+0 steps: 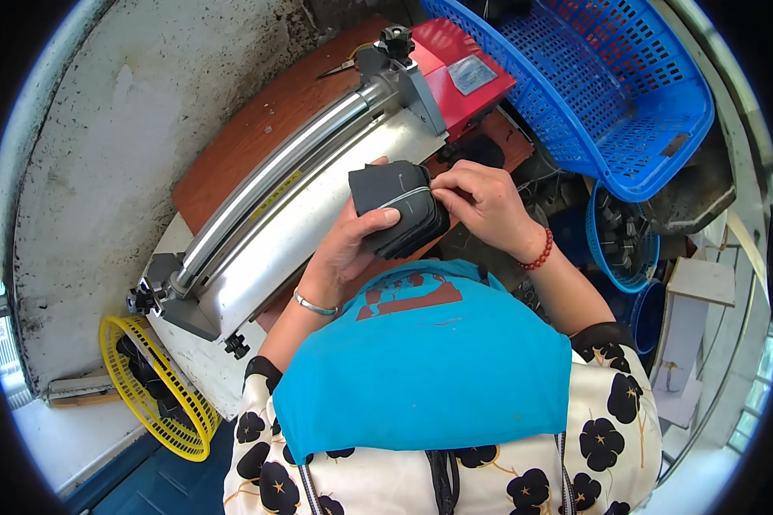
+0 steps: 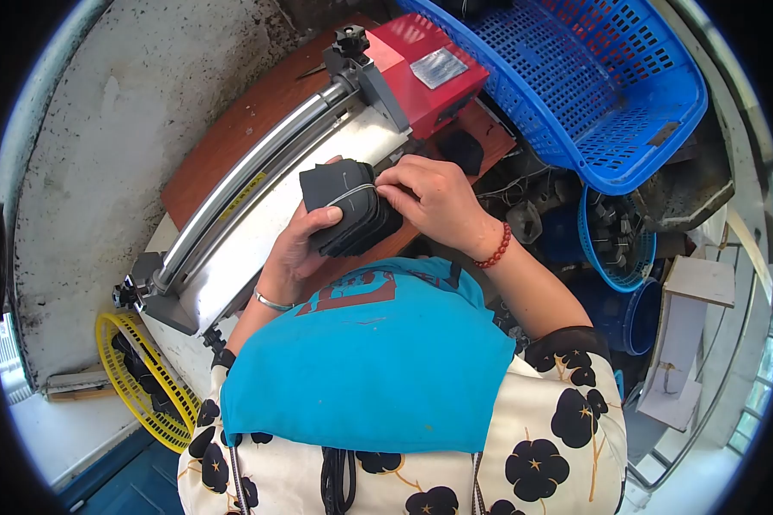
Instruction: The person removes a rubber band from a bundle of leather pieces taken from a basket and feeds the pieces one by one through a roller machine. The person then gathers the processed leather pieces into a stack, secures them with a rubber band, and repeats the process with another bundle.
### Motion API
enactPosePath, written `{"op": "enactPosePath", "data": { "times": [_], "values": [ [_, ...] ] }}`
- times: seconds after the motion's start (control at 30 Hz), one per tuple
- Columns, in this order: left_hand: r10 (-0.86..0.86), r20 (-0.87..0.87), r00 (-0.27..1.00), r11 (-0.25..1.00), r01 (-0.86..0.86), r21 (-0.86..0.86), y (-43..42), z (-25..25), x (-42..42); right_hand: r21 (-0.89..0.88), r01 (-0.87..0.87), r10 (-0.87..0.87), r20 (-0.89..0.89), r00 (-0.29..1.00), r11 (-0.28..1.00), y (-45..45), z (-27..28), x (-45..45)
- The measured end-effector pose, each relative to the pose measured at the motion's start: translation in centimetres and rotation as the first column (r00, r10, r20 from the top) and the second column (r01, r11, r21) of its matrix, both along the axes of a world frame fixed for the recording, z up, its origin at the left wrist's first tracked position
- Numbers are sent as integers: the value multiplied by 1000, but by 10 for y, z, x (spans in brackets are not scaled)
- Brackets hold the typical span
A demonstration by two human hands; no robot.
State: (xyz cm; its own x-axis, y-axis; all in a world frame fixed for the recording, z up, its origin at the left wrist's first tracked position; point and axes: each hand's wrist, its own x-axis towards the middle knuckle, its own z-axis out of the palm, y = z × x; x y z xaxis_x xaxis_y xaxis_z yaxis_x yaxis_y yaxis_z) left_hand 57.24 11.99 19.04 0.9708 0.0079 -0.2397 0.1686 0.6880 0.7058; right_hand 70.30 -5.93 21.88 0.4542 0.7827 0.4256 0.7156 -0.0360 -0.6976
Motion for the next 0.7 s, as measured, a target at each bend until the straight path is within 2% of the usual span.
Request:
{"op": "enactPosePath", "data": {
  "times": [0.07,0.2,0.27,0.4,0.47,0.7],
  "values": [
    [8,-13,1000,999,-8,32,0,0,-2,-7,17,-17,-51,999,1000,1,0,-6],
    [0,-69,998,996,-6,-86,-6,10,-8,59,36,-32,-75,997,998,1,-1,-16],
    [11,-90,996,993,-21,-114,-5,11,-13,74,45,-11,-412,911,996,-2,5,-21],
    [-49,-175,983,983,17,-181,-2,-5,-17,74,18,18,-460,887,997,-7,-3,-25],
    [-59,-187,981,982,24,-186,-2,-8,-21,5,11,-8,-361,932,1000,-11,-3,-29],
    [-91,-111,990,990,78,-117,-7,-1,-26,-42,-53,28,-461,887,998,-24,4,-39]
  ]
}}
